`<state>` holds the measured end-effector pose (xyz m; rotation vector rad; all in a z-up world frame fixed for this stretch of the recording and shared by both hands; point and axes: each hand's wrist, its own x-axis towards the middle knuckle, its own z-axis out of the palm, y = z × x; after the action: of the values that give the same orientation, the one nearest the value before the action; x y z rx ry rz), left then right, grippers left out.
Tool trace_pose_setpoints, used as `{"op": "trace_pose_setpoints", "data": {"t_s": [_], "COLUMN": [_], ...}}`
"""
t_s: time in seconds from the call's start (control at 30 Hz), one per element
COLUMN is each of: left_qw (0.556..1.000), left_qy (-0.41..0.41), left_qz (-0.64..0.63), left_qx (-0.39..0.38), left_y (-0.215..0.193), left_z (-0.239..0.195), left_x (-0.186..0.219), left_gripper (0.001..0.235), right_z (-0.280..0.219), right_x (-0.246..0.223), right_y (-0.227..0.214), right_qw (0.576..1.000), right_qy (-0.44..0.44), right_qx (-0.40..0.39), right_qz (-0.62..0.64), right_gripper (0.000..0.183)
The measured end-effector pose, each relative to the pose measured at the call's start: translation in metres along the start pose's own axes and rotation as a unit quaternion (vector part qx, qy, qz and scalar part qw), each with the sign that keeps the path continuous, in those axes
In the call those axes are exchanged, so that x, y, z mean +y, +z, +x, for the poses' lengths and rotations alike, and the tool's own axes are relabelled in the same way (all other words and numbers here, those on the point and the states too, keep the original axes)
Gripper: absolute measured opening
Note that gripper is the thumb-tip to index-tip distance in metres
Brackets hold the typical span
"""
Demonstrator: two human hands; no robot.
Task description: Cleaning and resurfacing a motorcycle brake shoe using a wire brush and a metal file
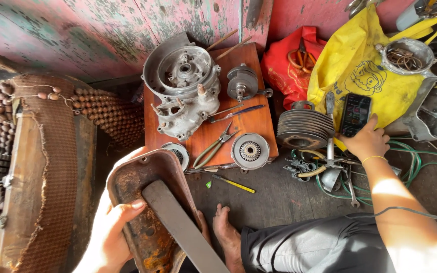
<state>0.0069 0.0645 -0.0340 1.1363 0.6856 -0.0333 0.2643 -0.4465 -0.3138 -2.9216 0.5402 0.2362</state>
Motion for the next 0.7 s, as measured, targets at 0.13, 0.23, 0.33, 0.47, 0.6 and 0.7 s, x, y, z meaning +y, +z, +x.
{"op": "trace_pose_setpoints", "data": {"t_s": [0.13, 0.23, 0.33, 0.47, 0.6, 0.7], "left_qw": [0.997, 0.969, 0.897, 0.896, 0.897, 0.870], "left_qy": [-0.048, 0.117, 0.305, 0.322, 0.325, 0.345], "left_qz": [0.025, -0.067, 0.234, 0.220, 0.214, 0.269], "left_qx": [0.056, -0.208, 0.220, 0.211, 0.210, 0.229], "left_y": [0.034, 0.022, 0.048, 0.049, 0.050, 0.049], "left_z": [-0.008, 0.071, 0.069, 0.066, 0.066, 0.070], "left_x": [0.021, -0.103, -0.388, -0.382, -0.384, -0.385], "left_gripper": [0.092, 0.074, 0.040, 0.040, 0.040, 0.036], "right_z": [0.017, 0.047, 0.064, 0.069, 0.047, 0.043], "right_x": [-0.004, -0.009, -0.013, -0.009, -0.001, 0.023], "right_y": [-0.025, -0.027, -0.029, -0.024, -0.030, -0.016], "right_qw": [0.999, 0.996, 0.998, 0.996, 0.996, 0.989], "right_qy": [-0.013, -0.065, -0.028, -0.034, -0.065, -0.128], "right_qx": [-0.014, -0.013, -0.058, -0.071, -0.060, -0.047], "right_qz": [0.039, 0.056, -0.005, -0.041, -0.005, 0.050], "right_gripper": [0.102, 0.090, 0.095, 0.089, 0.081, 0.069]}}
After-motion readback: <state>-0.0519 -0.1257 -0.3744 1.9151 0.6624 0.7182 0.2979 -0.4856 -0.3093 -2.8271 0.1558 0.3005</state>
